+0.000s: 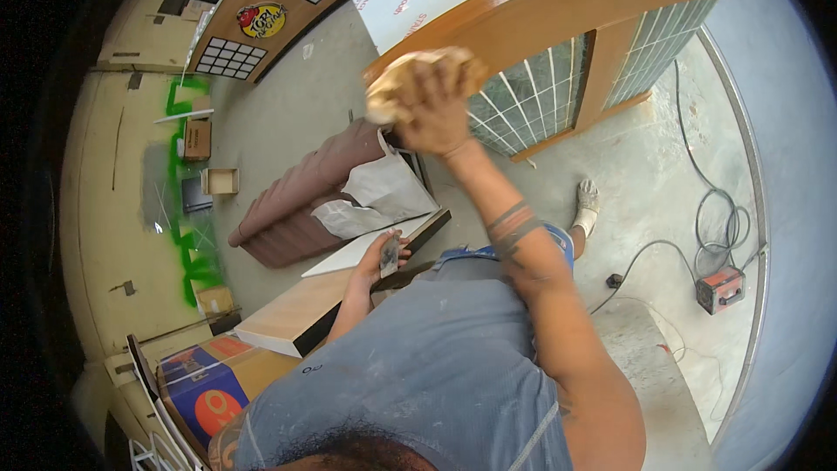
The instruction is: Cleaning or wiping down the surface and edges of a large furniture fixture during assembly or finishing.
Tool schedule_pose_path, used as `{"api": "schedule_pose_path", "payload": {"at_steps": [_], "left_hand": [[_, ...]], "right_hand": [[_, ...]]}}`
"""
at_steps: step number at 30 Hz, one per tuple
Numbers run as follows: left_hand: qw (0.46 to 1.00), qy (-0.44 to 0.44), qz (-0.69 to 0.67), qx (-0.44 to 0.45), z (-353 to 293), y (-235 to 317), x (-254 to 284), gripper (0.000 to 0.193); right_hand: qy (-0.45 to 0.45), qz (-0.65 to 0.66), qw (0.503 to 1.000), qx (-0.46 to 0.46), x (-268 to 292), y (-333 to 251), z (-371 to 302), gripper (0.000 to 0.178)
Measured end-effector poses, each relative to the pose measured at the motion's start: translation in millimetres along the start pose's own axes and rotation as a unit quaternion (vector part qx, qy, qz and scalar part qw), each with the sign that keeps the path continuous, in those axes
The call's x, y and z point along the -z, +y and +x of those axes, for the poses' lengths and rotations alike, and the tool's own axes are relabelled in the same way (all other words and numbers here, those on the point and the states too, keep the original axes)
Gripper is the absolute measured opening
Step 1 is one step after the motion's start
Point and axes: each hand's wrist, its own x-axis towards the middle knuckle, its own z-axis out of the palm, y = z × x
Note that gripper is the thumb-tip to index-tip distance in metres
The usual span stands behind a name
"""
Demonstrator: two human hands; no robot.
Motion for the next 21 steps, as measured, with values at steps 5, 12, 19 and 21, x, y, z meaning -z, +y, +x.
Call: {"api": "schedule_pose_path", "payload": {"at_steps": [5, 12, 19, 21], "left_hand": [[1.0, 0.02, -0.003, -0.015, -6.8, -1.7, 11.5, 0.063], [1.0, 0.009, 0.017, 0.009, -2.2, -4.4, -9.0, 0.067], [1.0, 0.007, 0.006, -0.024, -11.9, 0.5, -4.5, 0.067], [0.998, 0.05, -0.014, -0.028, -19.7, -13.5, 7.9, 0.065]], "right_hand": [[0.181, 0.099, 0.9, -0.384, 35.1, 115.4, 38.8, 0.075], [0.096, 0.066, 0.978, -0.174, -0.2, -14.8, 15.7, 0.076], [0.135, -0.03, 0.952, -0.274, 39.5, 141.0, 26.6, 0.076], [0.186, 0.06, 0.925, -0.326, 91.5, 164.3, 95.4, 0.069]]}}
